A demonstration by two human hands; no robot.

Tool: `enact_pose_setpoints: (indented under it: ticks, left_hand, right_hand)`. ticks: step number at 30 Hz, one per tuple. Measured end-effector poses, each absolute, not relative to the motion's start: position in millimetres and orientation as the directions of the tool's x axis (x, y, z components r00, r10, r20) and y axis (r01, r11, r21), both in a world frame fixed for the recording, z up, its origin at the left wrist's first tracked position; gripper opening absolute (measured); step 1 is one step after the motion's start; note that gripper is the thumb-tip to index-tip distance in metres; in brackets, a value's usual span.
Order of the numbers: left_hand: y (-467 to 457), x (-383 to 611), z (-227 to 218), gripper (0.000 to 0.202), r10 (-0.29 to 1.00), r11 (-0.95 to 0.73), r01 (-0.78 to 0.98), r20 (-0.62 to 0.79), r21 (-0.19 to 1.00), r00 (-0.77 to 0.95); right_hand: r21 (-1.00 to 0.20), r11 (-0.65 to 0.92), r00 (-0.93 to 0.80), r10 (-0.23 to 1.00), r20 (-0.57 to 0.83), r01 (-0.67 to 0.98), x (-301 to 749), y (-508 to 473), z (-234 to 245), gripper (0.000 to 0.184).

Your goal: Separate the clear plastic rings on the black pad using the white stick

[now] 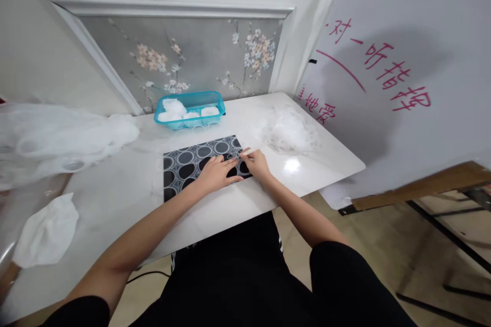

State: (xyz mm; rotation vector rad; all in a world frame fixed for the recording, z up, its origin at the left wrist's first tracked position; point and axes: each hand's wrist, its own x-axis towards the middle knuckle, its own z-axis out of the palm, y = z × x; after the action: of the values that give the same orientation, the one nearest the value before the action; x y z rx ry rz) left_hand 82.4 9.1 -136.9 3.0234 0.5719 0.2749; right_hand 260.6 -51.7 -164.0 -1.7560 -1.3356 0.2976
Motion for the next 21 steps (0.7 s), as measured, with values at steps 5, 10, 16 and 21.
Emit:
enact_pose_setpoints:
  ticks: [5,10,16,21]
  left_hand:
    - [6.0,96.0,-152.3,0.063,0.322,-0.946,0.313,0.134,0.082,0.937]
    - [4.5,97.2,-154.7,0.068,0.327,-0.944,0.318,0.124,0.087,0.937]
    - [4.5,97.5,-152.6,0.07,0.328,-0.943,0.319,0.104,0.09,0.939]
    - [3.3,97.3,-151.7,0.071,0.323,-0.944,0.313,0.102,0.1,0.941]
  right_hand:
    - [-0.778,-0.081,0.454,0.848,0.275,0.622,256.1,-57.6,-176.7,0.04]
    - [-0.768,-0.081,0.443,0.853,0.276,0.635,260.9,-54.4,-175.9,0.033]
    - [-0.651,-0.086,0.379,0.866,0.325,0.755,252.0,-60.6,-178.9,0.022]
    - [-0.58,-0.091,0.35,0.867,0.353,0.809,251.1,-60.1,-177.7,0.024]
